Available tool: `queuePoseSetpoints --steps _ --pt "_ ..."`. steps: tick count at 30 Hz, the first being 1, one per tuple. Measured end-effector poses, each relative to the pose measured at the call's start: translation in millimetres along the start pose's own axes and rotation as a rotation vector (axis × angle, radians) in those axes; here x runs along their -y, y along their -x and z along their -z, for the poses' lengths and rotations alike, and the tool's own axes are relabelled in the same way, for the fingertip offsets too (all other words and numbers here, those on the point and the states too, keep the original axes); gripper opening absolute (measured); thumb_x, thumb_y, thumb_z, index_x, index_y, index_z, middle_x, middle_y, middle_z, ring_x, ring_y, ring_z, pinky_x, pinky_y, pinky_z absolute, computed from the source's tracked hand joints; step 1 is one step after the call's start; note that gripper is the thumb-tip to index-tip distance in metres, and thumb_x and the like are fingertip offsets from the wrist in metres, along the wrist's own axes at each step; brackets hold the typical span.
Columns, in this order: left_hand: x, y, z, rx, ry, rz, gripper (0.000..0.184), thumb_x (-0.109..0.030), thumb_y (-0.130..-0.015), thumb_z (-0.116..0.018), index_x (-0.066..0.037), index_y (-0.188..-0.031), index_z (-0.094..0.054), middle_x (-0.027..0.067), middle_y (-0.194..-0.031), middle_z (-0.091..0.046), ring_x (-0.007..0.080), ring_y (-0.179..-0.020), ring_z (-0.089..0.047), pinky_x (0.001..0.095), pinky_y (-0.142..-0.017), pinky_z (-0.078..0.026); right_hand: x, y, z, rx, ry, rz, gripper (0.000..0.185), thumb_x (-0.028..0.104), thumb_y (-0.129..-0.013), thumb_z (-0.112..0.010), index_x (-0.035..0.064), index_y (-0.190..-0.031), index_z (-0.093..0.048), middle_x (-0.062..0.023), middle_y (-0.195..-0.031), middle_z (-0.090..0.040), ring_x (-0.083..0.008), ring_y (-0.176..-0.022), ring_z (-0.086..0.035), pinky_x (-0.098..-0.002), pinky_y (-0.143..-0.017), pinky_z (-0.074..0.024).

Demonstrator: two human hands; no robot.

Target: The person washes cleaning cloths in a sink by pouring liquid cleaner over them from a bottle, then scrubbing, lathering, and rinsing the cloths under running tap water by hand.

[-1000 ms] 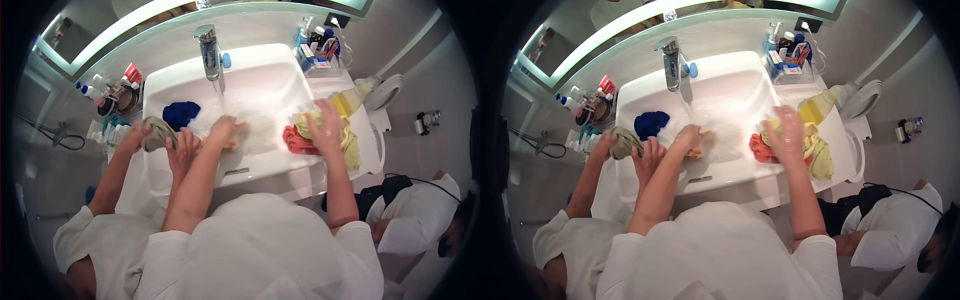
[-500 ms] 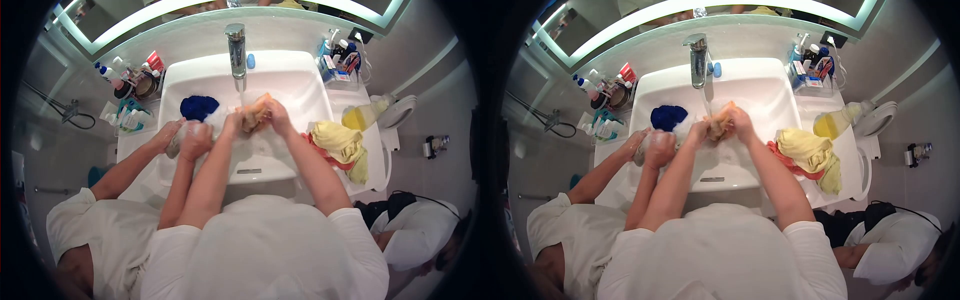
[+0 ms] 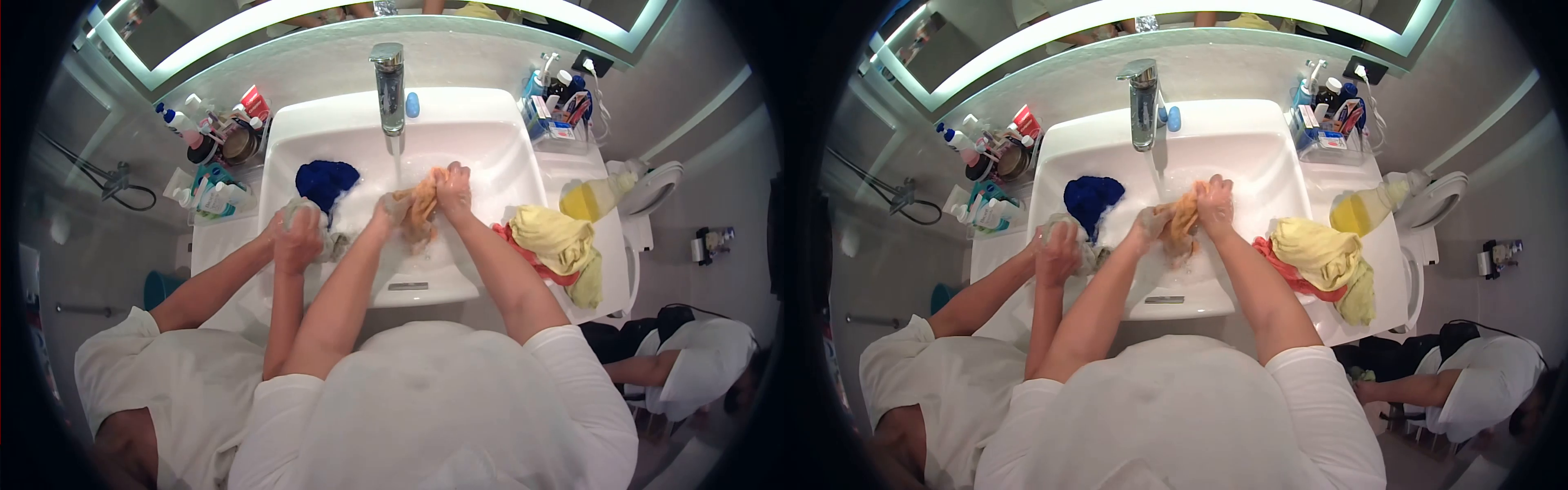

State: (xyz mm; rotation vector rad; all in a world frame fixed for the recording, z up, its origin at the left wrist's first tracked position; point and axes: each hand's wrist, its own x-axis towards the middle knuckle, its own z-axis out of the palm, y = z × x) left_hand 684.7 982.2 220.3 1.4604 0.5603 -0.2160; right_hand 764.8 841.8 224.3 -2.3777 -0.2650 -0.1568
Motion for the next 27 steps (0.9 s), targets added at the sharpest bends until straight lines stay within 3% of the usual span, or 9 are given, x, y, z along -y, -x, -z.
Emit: queuePoseSetpoints --steps 4,8,9,17,19,21,24,25,27 --pt "-17 16 14 -0.203 -0.984 -0.064 0.028 -0.025 -0.080 -0.061 0.000 -0.092 -0.064 0.0161 -0.088 -0.065 0.0305 -0.077 -0.063 0.0373 -0.073 -0.048 11 22 16 0.266 0.398 0.403 0.057 0.042 -0.081 -0.052 0.0134 -0.128 -0.038 -0.0110 -0.136 -0.034 -0.0314 -0.123 -0.034 -0.0503 -0.096 -0.0305" --pt "-39 39 -6 -0.504 -1.050 -0.441 0.025 -0.027 -0.082 -0.058 -0.002 -0.079 -0.062 0.0179 -0.073 -0.062 0.0357 -0.073 -0.059 0.0423 -0.069 -0.047 -15 41 -3 0.350 0.372 0.461 0.074 0.048 -0.075 -0.060 0.0136 -0.134 -0.030 -0.0131 -0.133 -0.039 -0.0339 -0.122 -0.036 -0.0516 -0.099 -0.0266" --pt "-38 35 -6 -0.519 -0.939 -0.698 0.027 -0.027 -0.084 -0.056 -0.002 -0.076 -0.060 0.0160 -0.072 -0.059 0.0321 -0.068 -0.057 0.0404 -0.065 -0.045 -13 36 3 0.393 0.345 0.409 0.077 0.047 -0.074 -0.062 0.0134 -0.135 -0.029 -0.0128 -0.132 -0.040 -0.0339 -0.122 -0.036 -0.0498 -0.100 -0.0269" --pt "-113 46 -3 0.167 0.539 -0.513 0.019 -0.027 -0.090 -0.052 -0.011 -0.098 -0.056 0.0050 -0.088 -0.059 0.0200 -0.077 -0.056 0.0305 -0.070 -0.046 1 -7 17 0.380 -0.305 0.397 0.063 0.035 -0.074 -0.069 0.0079 -0.125 -0.042 -0.0114 -0.117 -0.052 -0.0253 -0.114 -0.046 -0.0386 -0.096 -0.0357" --pt "-124 49 7 0.342 0.809 -0.502 0.021 -0.025 -0.091 -0.051 -0.012 -0.107 -0.051 0.0048 -0.094 -0.058 0.0201 -0.085 -0.057 0.0312 -0.074 -0.048 2 -7 23 0.576 -0.919 0.124 0.054 0.037 -0.080 -0.063 0.0071 -0.121 -0.045 -0.0086 -0.120 -0.050 -0.0217 -0.115 -0.044 -0.0386 -0.097 -0.0326" --pt "-120 62 4 0.329 0.927 -0.417 0.024 -0.023 -0.090 -0.052 -0.010 -0.110 -0.050 0.0069 -0.097 -0.057 0.0201 -0.091 -0.056 0.0317 -0.077 -0.048 8 -3 42 0.700 -1.507 -0.233 0.033 0.029 -0.088 -0.054 0.0047 -0.109 -0.049 -0.0093 -0.120 -0.050 -0.0186 -0.111 -0.047 -0.0384 -0.092 -0.0384" --pt "-75 33 -4 0.032 0.808 -0.264 0.030 -0.019 -0.087 -0.055 -0.007 -0.113 -0.049 0.0089 -0.100 -0.058 0.0222 -0.093 -0.058 0.0336 -0.079 -0.049 22 -6 42 0.716 -1.863 -0.329 0.027 0.028 -0.090 -0.049 0.0047 -0.105 -0.048 -0.0144 -0.113 -0.053 -0.0224 -0.102 -0.053 -0.0349 -0.087 -0.0442" --pt "-44 7 -2 -0.069 0.769 -0.209 0.032 -0.018 -0.085 -0.057 -0.006 -0.114 -0.050 0.0095 -0.099 -0.058 0.0235 -0.091 -0.059 0.0344 -0.079 -0.050 48 6 50 0.427 -1.741 -0.255 0.022 0.026 -0.089 -0.051 0.0041 -0.092 -0.049 -0.0132 -0.102 -0.057 -0.0214 -0.087 -0.058 -0.0322 -0.076 -0.0490" --pt "-17 10 -15 -0.135 0.919 -0.037 0.024 -0.023 -0.087 -0.054 -0.001 -0.096 -0.057 0.0084 -0.088 -0.060 0.0233 -0.081 -0.061 0.0321 -0.076 -0.051 66 25 38 0.359 -1.338 -0.060 0.020 0.023 -0.086 -0.057 0.0036 -0.081 -0.053 -0.0073 -0.083 -0.060 -0.0163 -0.072 -0.057 -0.0283 -0.064 -0.0485"
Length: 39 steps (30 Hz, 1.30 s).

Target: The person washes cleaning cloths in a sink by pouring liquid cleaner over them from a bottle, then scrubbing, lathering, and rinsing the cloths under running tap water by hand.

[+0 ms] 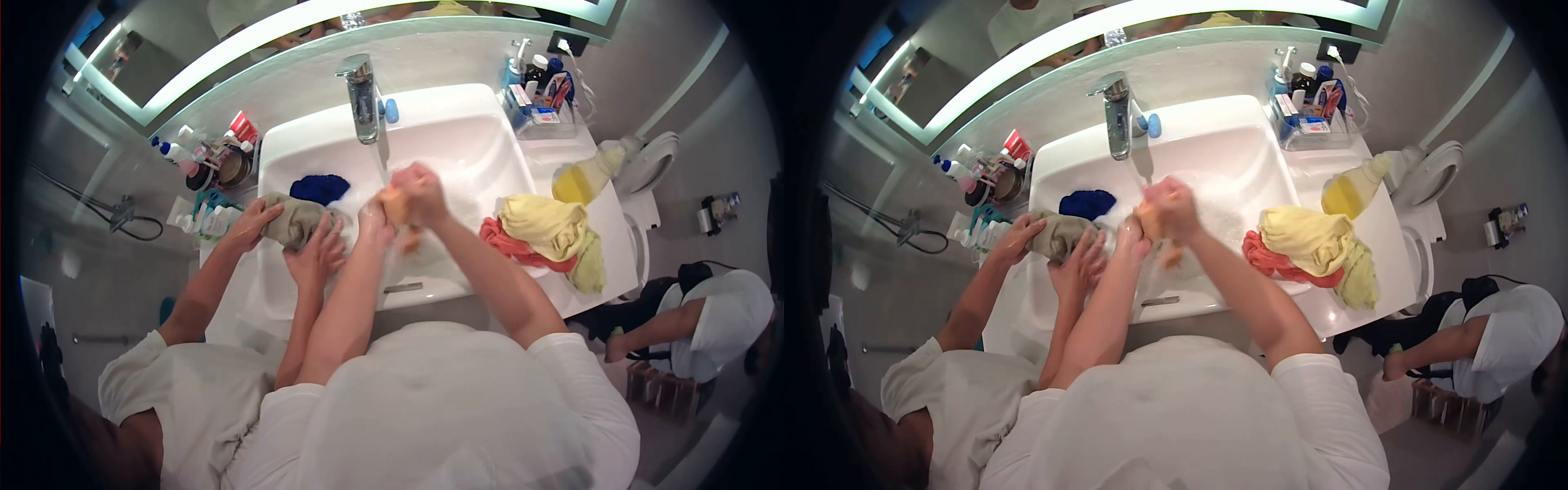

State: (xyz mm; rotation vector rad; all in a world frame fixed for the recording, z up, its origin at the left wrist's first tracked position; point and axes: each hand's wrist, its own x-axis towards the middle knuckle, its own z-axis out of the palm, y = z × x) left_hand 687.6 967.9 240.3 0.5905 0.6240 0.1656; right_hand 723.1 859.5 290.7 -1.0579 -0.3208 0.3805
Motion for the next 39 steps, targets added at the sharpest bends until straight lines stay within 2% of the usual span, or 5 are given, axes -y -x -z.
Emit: queuePoseSetpoints --steps 6,13,20,34,39 --pt "5 12 3 0.349 0.035 0.282 0.043 -0.041 -0.089 -0.042 -0.004 -0.108 -0.053 0.0083 -0.103 -0.058 0.0250 -0.093 -0.058 0.0369 -0.082 -0.048 -37 15 -26 -0.105 0.623 0.616 0.013 0.012 -0.075 -0.059 0.0017 -0.067 -0.056 -0.0174 -0.063 -0.055 -0.0270 -0.055 -0.052 -0.0351 -0.054 -0.0423" --pt "0 44 -38 0.526 -0.603 0.521 0.050 -0.044 -0.089 -0.044 -0.006 -0.121 -0.047 0.0093 -0.115 -0.055 0.0238 -0.104 -0.055 0.0399 -0.089 -0.046 19 3 53 -0.356 0.996 -0.048 0.050 0.055 -0.075 -0.056 0.0062 -0.080 -0.061 -0.0148 -0.077 -0.062 -0.0320 -0.078 -0.059 -0.0399 -0.072 -0.0449" --pt "-35 28 -30 0.440 -0.566 0.308 0.043 -0.033 -0.091 -0.046 0.001 -0.119 -0.046 0.0113 -0.112 -0.056 0.0249 -0.102 -0.056 0.0377 -0.090 -0.045 37 30 98 0.463 1.047 -0.351 0.053 0.054 -0.070 -0.065 0.0044 -0.091 -0.062 -0.0083 -0.086 -0.063 -0.0185 -0.078 -0.059 -0.0339 -0.076 -0.0440" --pt "6 28 -22 0.190 -0.226 0.166 0.031 -0.033 -0.092 -0.042 -0.007 -0.106 -0.051 0.0065 -0.094 -0.059 0.0170 -0.078 -0.059 0.0305 -0.067 -0.051 -46 -11 11 -0.360 0.703 0.528 0.032 0.029 -0.075 -0.064 0.0027 -0.061 -0.051 -0.0180 -0.058 -0.049 -0.0342 -0.054 -0.046 -0.0405 -0.055 -0.0401" --pt "13 24 -41 0.263 -0.129 0.239 0.037 -0.034 -0.093 -0.037 -0.004 -0.110 -0.050 0.0085 -0.096 -0.060 0.0212 -0.087 -0.060 0.0352 -0.078 -0.050 -22 -14 55 -0.104 0.827 -0.049 0.042 0.036 -0.080 -0.057 0.0058 -0.109 -0.054 -0.0153 -0.117 -0.045 -0.0315 -0.103 -0.047 -0.0383 -0.087 -0.0406"
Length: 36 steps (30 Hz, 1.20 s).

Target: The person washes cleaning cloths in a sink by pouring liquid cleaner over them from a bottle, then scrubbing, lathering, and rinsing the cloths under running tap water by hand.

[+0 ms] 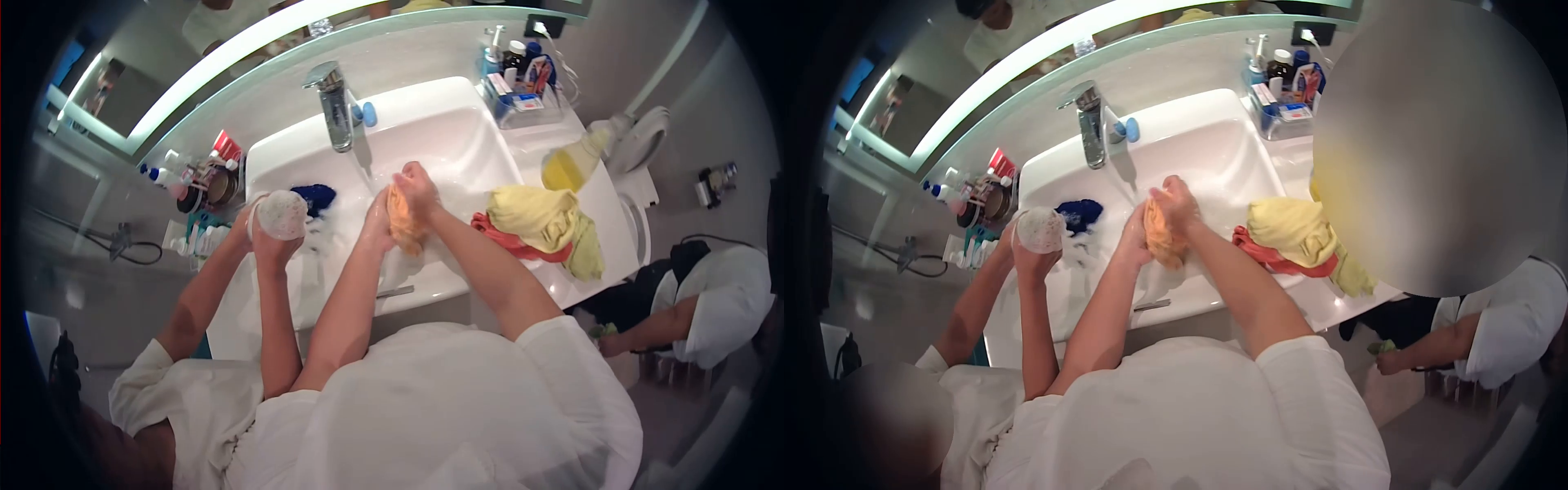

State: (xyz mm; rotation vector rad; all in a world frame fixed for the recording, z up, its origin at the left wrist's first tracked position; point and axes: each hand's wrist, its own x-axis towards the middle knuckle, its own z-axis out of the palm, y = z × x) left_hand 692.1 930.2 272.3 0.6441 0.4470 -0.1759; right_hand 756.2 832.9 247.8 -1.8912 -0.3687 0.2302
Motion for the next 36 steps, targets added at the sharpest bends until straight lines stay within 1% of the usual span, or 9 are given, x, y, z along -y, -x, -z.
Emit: queuePoseSetpoints --steps 8,11,13,17,21,24,27,32,36 --pt "-48 -17 61 -0.137 -0.015 -0.033 0.044 -0.039 -0.090 -0.042 -0.005 -0.117 -0.047 0.0115 -0.119 -0.052 0.0296 -0.105 -0.053 0.0452 -0.092 -0.042 -40 -3 12 0.194 0.752 0.139 0.061 0.043 -0.069 -0.069 0.0075 -0.116 -0.053 -0.0115 -0.128 -0.041 -0.0295 -0.121 -0.035 -0.0421 -0.099 -0.0298" --pt "-42 27 30 -0.130 0.013 0.142 0.045 -0.039 -0.090 -0.042 -0.005 -0.120 -0.045 0.0116 -0.117 -0.052 0.0284 -0.105 -0.052 0.0445 -0.091 -0.042 -37 -12 -14 0.041 0.044 0.279 0.051 0.029 -0.069 -0.073 0.0032 -0.109 -0.055 -0.0155 -0.121 -0.045 -0.0277 -0.111 -0.045 -0.0383 -0.093 -0.0383" --pt "-72 43 39 0.043 -0.208 0.138 0.043 -0.036 -0.089 -0.046 -0.005 -0.120 -0.047 0.0113 -0.113 -0.054 0.0260 -0.101 -0.054 0.0410 -0.088 -0.044 -11 -2 -53 0.160 -0.556 0.236 0.043 0.020 -0.070 -0.074 0.0018 -0.103 -0.054 -0.0168 -0.108 -0.052 -0.0255 -0.096 -0.054 -0.0335 -0.086 -0.0440" --pt "-251 79 175 0.360 -1.390 -0.075 0.040 -0.029 -0.088 -0.054 -0.005 -0.120 -0.049 0.0107 -0.104 -0.058 0.0214 -0.092 -0.058 0.0340 -0.082 -0.047 66 52 -69 -0.215 -0.239 0.647 0.024 0.021 -0.069 -0.072 0.0043 -0.073 -0.056 -0.0112 -0.073 -0.055 -0.0280 -0.073 -0.055 -0.0321 -0.072 -0.0442" --pt "-280 68 190 0.516 -1.587 0.146 0.051 -0.031 -0.085 -0.057 -0.008 -0.127 -0.040 0.0095 -0.130 -0.041 0.0177 -0.115 -0.042 0.0338 -0.089 -0.039 61 56 -65 -0.093 -0.026 0.569 0.026 0.024 -0.072 -0.069 0.0058 -0.066 -0.052 -0.0111 -0.061 -0.052 -0.0305 -0.061 -0.054 -0.0349 -0.060 -0.0436" --pt "-43 17 76 -0.160 -0.139 -0.049 0.040 -0.041 -0.090 -0.042 -0.007 -0.110 -0.048 0.0076 -0.105 -0.053 0.0202 -0.098 -0.053 0.0349 -0.080 -0.046 46 37 -54 0.009 0.048 0.399 0.027 0.027 -0.076 -0.064 0.0063 -0.064 -0.051 -0.0137 -0.058 -0.052 -0.0324 -0.061 -0.056 -0.0373 -0.058 -0.0436" --pt "4 -3 36 -0.335 -0.014 -0.004 0.042 -0.042 -0.090 -0.045 -0.004 -0.107 -0.050 0.0075 -0.101 -0.057 0.0221 -0.090 -0.059 0.0367 -0.076 -0.049 3 6 -45 -0.182 0.138 0.231 0.026 0.025 -0.079 -0.062 0.0027 -0.069 -0.052 -0.0159 -0.057 -0.051 -0.0301 -0.054 -0.052 -0.0389 -0.053 -0.0418" --pt "-14 -5 69 -0.395 -1.192 -0.114 0.043 -0.037 -0.079 -0.065 -0.001 -0.101 -0.056 0.0079 -0.086 -0.062 0.0216 -0.073 -0.063 0.0328 -0.062 -0.049 -26 1 13 -0.248 0.674 -0.114 0.052 0.041 -0.080 -0.057 0.0108 -0.120 -0.044 -0.0175 -0.126 -0.039 -0.0333 -0.107 -0.048 -0.0454 -0.079 -0.0450" --pt "-23 -11 95 -0.466 -1.631 -0.012 0.033 -0.028 -0.079 -0.065 0.000 -0.094 -0.061 0.0089 -0.085 -0.064 0.0208 -0.075 -0.062 0.0309 -0.062 -0.049 -11 16 -4 0.060 1.171 0.366 0.059 0.051 -0.080 -0.052 0.0199 -0.128 -0.042 -0.0153 -0.132 -0.037 -0.0299 -0.123 -0.033 -0.0548 -0.099 -0.0224"
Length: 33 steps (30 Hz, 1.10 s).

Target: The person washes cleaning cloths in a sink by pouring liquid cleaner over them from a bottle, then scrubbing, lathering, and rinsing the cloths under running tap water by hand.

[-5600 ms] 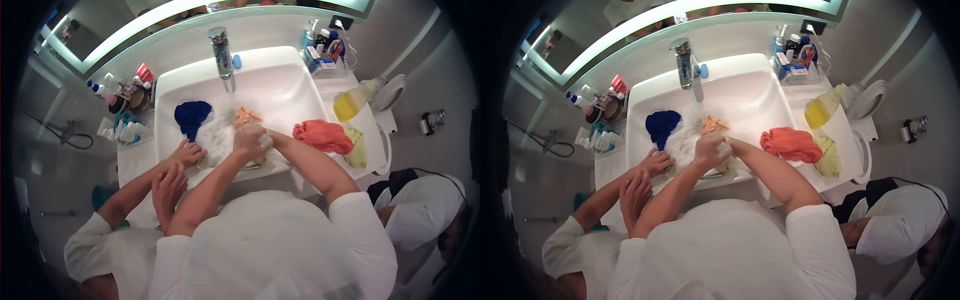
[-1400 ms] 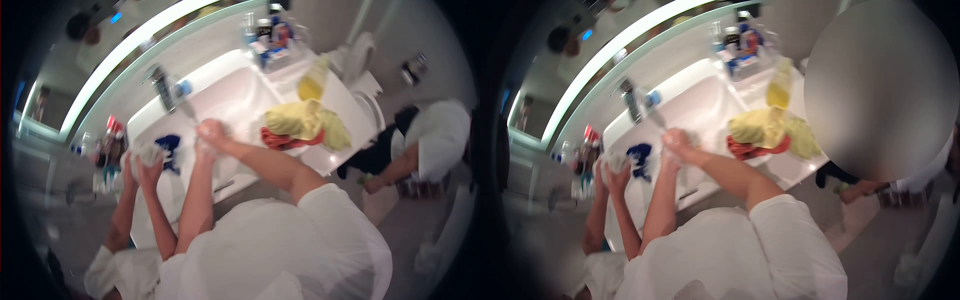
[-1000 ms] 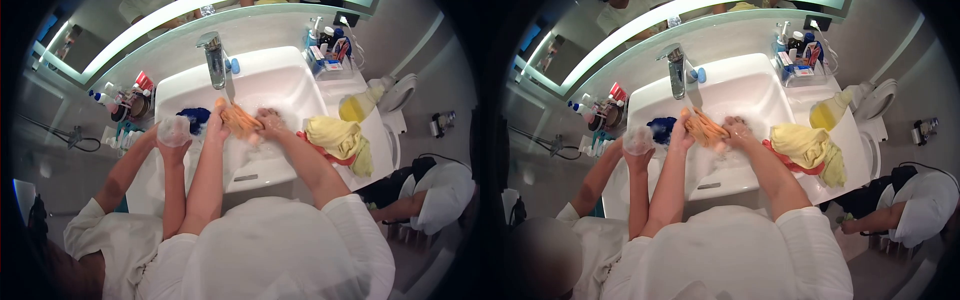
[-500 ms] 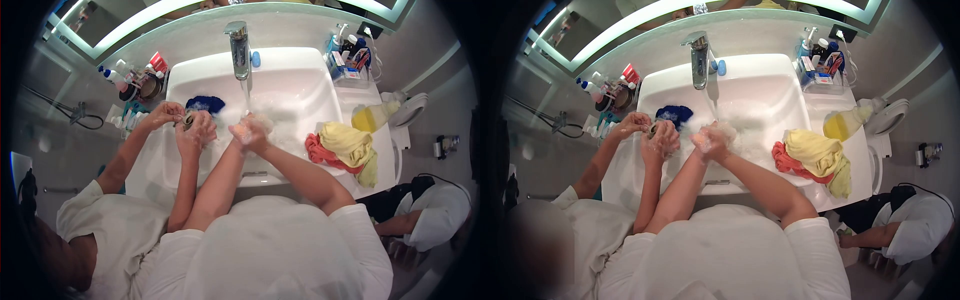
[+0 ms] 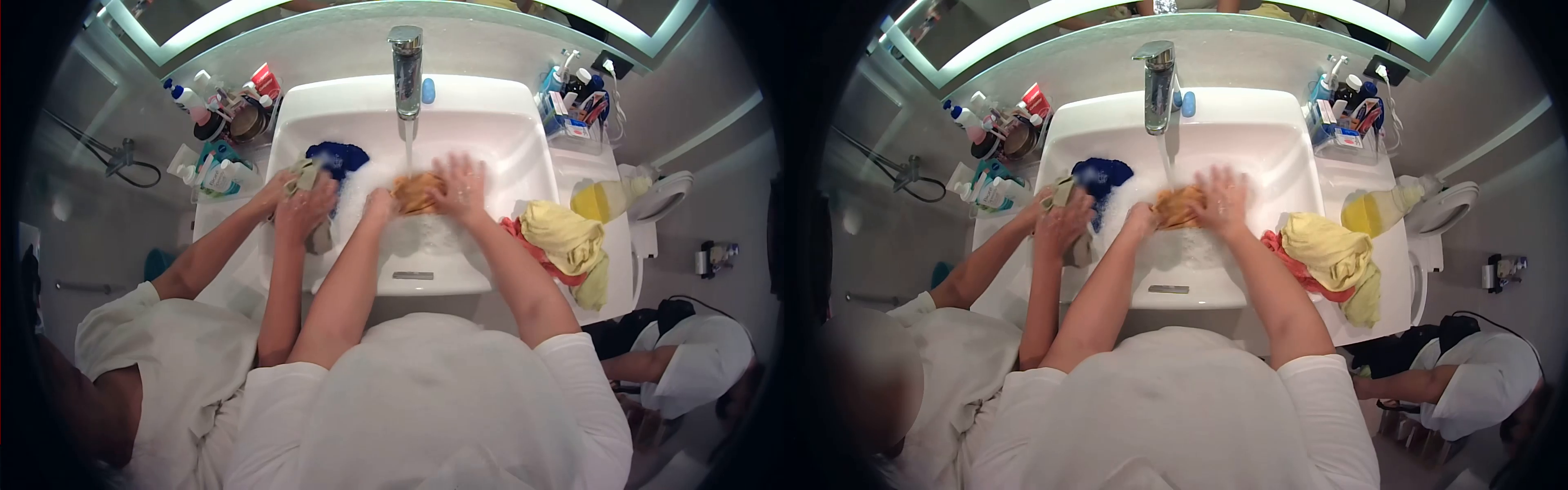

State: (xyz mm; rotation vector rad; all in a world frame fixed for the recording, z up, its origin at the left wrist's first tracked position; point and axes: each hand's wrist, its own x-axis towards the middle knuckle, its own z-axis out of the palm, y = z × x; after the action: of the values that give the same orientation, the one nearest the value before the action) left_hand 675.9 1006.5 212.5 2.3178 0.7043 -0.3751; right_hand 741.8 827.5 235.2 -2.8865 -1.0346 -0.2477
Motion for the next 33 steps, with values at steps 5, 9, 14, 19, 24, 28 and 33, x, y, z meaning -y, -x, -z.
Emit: queuePoseSetpoints --steps 5,9,14,19,24,28,33 --pt "25 -30 -16 -0.128 1.037 0.010 0.032 -0.027 -0.082 -0.060 0.000 -0.099 -0.060 0.0076 -0.090 -0.064 0.0213 -0.080 -0.062 0.0319 -0.066 -0.049 0 -4 4 0.152 -0.122 -0.180 0.060 0.059 -0.079 -0.044 0.0182 -0.123 -0.050 -0.0135 -0.133 -0.038 -0.0300 -0.127 -0.030 -0.0506 -0.104 -0.0172" --pt "32 -38 -32 -0.179 1.235 0.150 0.033 -0.027 -0.085 -0.056 0.000 -0.105 -0.057 0.0086 -0.096 -0.062 0.0227 -0.082 -0.061 0.0316 -0.069 -0.050 25 5 -17 0.254 0.034 0.142 0.064 0.051 -0.072 -0.057 0.0041 -0.115 -0.053 -0.0149 -0.124 -0.046 -0.0308 -0.119 -0.038 -0.0467 -0.099 -0.0279" --pt "0 10 12 0.301 1.648 0.181 0.036 -0.037 -0.090 -0.045 -0.008 -0.109 -0.055 0.0093 -0.103 -0.059 0.0231 -0.102 -0.054 0.0401 -0.074 -0.052 7 -6 -20 -0.072 -0.572 -0.148 0.049 0.034 -0.069 -0.070 0.0002 -0.102 -0.056 -0.0131 -0.104 -0.056 -0.0260 -0.094 -0.054 -0.0334 -0.080 -0.0448" --pt "-7 0 -24 0.524 1.805 0.019 0.035 -0.042 -0.091 -0.042 -0.012 -0.103 -0.055 0.0089 -0.098 -0.058 0.0219 -0.089 -0.058 0.0345 -0.072 -0.050 80 1 29 -0.323 -1.263 -0.030 0.032 0.023 -0.067 -0.074 0.0007 -0.079 -0.055 -0.0120 -0.078 -0.054 -0.0262 -0.068 -0.055 -0.0299 -0.067 -0.0471" --pt "-7 24 -4 0.521 1.764 0.167 0.034 -0.042 -0.089 -0.044 -0.012 -0.098 -0.056 0.0056 -0.087 -0.058 0.0182 -0.076 -0.057 0.0306 -0.063 -0.048 85 -1 19 -0.407 -1.059 0.125 0.027 0.018 -0.067 -0.072 0.0009 -0.077 -0.054 -0.0149 -0.063 -0.051 -0.0288 -0.064 -0.056 -0.0363 -0.071 -0.0477" --pt "-17 16 -30 0.466 1.638 0.173 0.033 -0.043 -0.088 -0.046 -0.012 -0.094 -0.056 0.0029 -0.079 -0.058 0.0153 -0.065 -0.057 0.0276 -0.056 -0.047 11 -26 -48 -0.138 -0.537 -0.079 0.029 0.020 -0.067 -0.067 0.0071 -0.091 -0.058 -0.0138 -0.079 -0.058 -0.0295 -0.073 -0.058 -0.0355 -0.065 -0.0484" --pt "-43 12 4 0.195 0.559 -0.269 0.023 -0.035 -0.083 -0.053 -0.013 -0.085 -0.057 -0.0011 -0.080 -0.055 0.0130 -0.067 -0.054 0.0295 -0.059 -0.043 -19 -23 12 -0.101 -0.343 0.146 0.051 0.024 -0.071 -0.066 0.0116 -0.118 -0.048 -0.0121 -0.112 -0.053 -0.0266 -0.089 -0.056 -0.0354 -0.072 -0.0474"
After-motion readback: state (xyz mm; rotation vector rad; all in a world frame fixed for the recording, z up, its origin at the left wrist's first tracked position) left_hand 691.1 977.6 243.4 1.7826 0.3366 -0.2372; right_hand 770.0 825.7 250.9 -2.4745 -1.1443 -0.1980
